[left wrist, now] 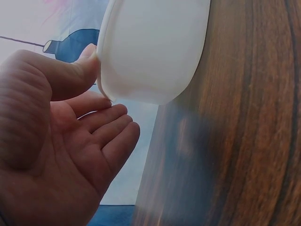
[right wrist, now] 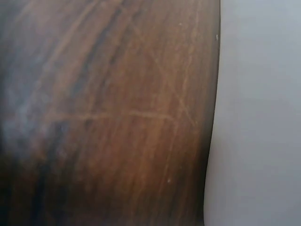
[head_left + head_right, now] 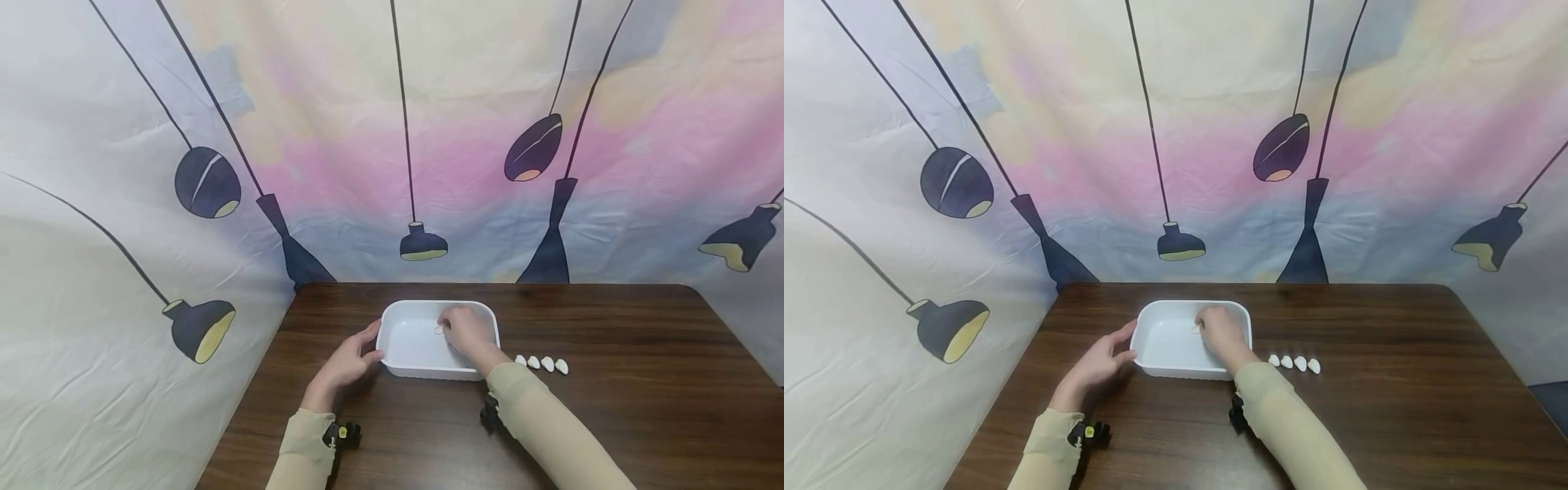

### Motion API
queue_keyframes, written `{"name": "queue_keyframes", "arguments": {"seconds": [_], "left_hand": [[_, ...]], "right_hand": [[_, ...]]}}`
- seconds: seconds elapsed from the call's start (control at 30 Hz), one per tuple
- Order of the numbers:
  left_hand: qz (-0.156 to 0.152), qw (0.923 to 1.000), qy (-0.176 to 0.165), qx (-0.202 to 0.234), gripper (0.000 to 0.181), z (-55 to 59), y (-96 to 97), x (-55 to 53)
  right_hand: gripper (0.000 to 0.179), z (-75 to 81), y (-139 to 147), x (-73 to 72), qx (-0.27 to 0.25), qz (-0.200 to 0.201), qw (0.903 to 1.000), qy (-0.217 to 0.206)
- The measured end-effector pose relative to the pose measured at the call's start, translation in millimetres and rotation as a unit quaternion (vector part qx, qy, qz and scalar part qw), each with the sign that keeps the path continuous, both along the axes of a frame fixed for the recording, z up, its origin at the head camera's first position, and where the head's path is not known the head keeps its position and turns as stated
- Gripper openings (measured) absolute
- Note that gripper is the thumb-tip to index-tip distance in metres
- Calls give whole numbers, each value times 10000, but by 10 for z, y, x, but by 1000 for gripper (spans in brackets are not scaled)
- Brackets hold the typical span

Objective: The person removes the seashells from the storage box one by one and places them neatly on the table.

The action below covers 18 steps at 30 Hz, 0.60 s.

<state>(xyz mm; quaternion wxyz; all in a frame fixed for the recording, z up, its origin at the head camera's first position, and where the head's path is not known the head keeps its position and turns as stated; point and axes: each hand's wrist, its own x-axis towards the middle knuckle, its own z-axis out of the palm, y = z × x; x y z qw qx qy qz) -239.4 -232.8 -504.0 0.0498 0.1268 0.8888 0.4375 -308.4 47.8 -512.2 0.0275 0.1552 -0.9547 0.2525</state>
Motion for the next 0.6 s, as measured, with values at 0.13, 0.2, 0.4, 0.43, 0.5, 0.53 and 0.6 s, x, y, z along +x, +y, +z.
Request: {"name": "queue_keyframes", "arguments": {"seconds": [0.13,0.2,0.4,0.43,0.5,0.53,0.6], "left_hand": [[16,10000,-19,-3,70,2,2,2],[16,10000,-26,-18,69,2,2,4],[2,10000,-47,-30,69,5,6,7],[1,10000,-47,-30,69,6,7,7],[0,10000,-44,-52,69,10,9,7],[-2,10000,-39,-53,69,12,11,7],[-8,10000,-12,-37,69,18,15,7]], "right_hand": [[13,11,7,-1,88,-24,9999,85],[12,14,7,5,75,32,9999,79],[12,10,-7,6,-155,341,9993,-42],[12,10,-9,5,-191,368,9991,-68],[13,9,-12,5,-233,407,9988,-125],[13,8,-14,2,-240,425,9987,-138],[13,2,-18,-4,-253,428,9986,-168]]}}
